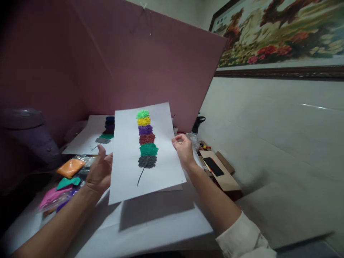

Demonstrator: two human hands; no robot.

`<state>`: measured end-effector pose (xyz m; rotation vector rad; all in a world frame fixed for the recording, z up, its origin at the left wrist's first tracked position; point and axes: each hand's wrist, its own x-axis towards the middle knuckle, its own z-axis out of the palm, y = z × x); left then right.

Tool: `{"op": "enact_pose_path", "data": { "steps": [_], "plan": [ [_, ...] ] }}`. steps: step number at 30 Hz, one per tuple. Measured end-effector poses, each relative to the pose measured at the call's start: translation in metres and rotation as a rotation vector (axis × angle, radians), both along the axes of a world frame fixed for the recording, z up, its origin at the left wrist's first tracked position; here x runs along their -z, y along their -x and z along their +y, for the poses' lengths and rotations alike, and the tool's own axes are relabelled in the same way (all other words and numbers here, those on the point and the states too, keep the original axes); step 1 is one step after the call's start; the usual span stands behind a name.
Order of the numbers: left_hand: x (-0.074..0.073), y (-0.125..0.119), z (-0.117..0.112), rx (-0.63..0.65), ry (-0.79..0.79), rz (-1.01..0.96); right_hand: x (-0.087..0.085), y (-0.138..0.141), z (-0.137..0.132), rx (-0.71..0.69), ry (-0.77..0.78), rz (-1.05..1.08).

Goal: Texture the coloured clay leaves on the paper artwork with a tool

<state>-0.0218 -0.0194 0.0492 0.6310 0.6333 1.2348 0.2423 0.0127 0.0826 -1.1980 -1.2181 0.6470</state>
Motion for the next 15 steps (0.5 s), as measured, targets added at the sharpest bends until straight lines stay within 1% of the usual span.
{"op": "enact_pose_path", "data": {
  "steps": [3,5,7,9,11,12,13,15],
  "plan": [
    [-0.004,0.002,-0.008,0.129,0.052,0.027,0.026,-0.005,-0.026,0.016,0.055,-0.023],
    [-0.002,0.001,-0.011,0.173,0.092,0.075,0.036,-0.004,-0.034,0.039,0.071,-0.059],
    [0.0,0.001,-0.013,0.203,0.092,0.13,0.039,-0.002,-0.04,0.092,0.063,-0.098],
    [0.001,0.0,-0.013,0.221,0.078,0.185,0.038,0.004,-0.049,0.199,-0.05,-0.242],
    [0.002,-0.001,-0.014,0.222,0.081,0.211,0.036,0.014,-0.065,0.278,-0.254,-0.502],
    [0.002,-0.002,-0.014,0.224,0.095,0.215,0.035,0.021,-0.075,0.259,-0.347,-0.633],
    [0.002,-0.003,-0.014,0.232,0.117,0.218,0.034,0.027,-0.086,0.193,-0.399,-0.728],
    [0.002,-0.006,-0.014,0.238,0.169,0.222,0.037,0.04,-0.108,0.072,-0.414,-0.838]
  ]
}}
